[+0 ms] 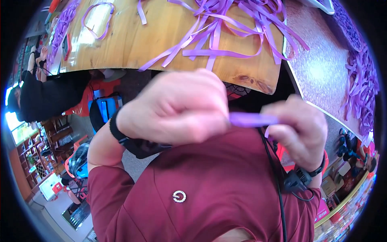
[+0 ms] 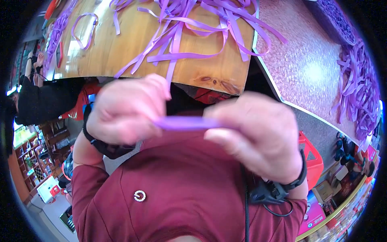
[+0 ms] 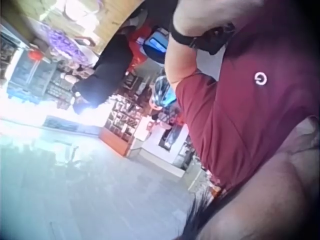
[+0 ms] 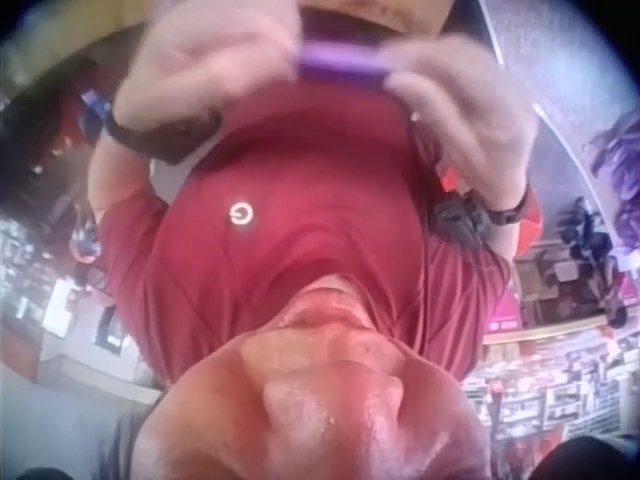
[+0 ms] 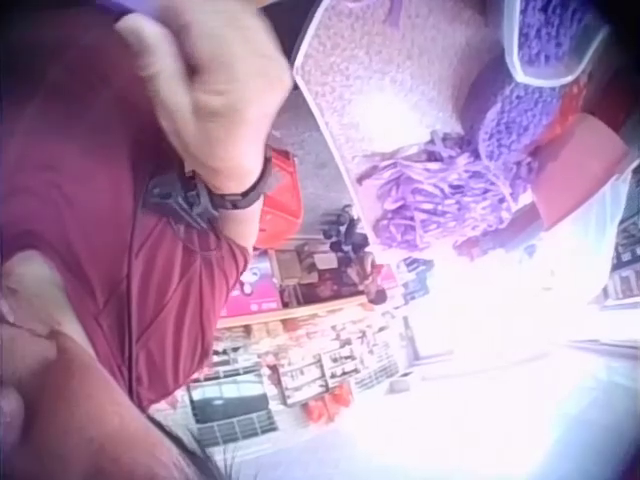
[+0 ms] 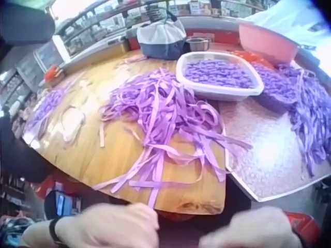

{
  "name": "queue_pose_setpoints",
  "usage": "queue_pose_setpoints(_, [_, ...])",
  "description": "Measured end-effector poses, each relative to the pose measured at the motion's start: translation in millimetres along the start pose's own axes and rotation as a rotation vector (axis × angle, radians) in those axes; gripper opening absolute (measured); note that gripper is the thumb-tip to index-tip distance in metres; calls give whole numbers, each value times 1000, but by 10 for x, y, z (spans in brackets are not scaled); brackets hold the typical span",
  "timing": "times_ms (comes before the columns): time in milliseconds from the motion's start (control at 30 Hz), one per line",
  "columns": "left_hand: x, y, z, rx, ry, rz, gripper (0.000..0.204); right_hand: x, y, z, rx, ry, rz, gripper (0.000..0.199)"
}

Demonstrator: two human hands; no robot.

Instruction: Braiding and twisting purple plastic ribbons at a production table.

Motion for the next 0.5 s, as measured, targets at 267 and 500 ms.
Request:
queue_pose_setpoints(267, [-368,-23,-1086,-437,895,-25,43,-265,253,-679,749,654,239,48])
queue_pose_setpoints(500, [419,223,96,597,80,39,50,-112,332,-530,1508,603,142,40])
Point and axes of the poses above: each hand's wrist, its own x-axis towards the middle knuckle, its own z-axis out of the palm, y = z × x, the point moved 4 cm from there along x, towards the middle knuckle, and after that the axes turned 2 degrees about -y, right-handed, at the moved point
